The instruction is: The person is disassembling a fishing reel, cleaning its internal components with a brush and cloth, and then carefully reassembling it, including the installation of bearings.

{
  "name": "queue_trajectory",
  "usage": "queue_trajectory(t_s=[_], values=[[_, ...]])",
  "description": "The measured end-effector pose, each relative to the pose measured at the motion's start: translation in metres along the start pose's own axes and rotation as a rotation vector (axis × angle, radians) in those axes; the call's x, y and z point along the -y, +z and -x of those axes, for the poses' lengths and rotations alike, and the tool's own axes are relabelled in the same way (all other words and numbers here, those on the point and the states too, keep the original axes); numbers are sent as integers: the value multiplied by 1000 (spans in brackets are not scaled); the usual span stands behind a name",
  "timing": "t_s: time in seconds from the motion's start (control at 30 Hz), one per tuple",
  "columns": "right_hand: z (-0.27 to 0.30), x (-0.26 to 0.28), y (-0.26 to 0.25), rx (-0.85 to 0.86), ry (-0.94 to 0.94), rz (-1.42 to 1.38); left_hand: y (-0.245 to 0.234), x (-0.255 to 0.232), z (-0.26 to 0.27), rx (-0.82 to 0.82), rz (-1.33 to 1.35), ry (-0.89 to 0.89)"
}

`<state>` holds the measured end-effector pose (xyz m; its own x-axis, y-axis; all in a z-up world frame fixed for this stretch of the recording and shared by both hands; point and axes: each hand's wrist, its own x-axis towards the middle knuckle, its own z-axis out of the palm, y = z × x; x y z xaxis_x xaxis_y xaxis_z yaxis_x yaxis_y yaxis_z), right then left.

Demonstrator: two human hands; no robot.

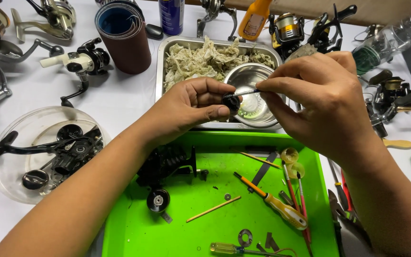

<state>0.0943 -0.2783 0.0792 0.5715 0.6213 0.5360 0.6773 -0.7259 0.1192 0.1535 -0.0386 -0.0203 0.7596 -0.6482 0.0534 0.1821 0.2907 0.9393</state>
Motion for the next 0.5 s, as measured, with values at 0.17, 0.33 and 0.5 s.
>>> queue_trajectory(t_s=[0.17, 0.33, 0.5], values=[[-1, 0, 1, -6, -7, 5, 0, -1, 1, 11, 7, 6], [1, -1, -2, -6, -11, 14, 0, 0, 0, 15, 13, 9], [3, 1, -14, -39, 64, -25, -4, 11, -2, 17, 61, 23]])
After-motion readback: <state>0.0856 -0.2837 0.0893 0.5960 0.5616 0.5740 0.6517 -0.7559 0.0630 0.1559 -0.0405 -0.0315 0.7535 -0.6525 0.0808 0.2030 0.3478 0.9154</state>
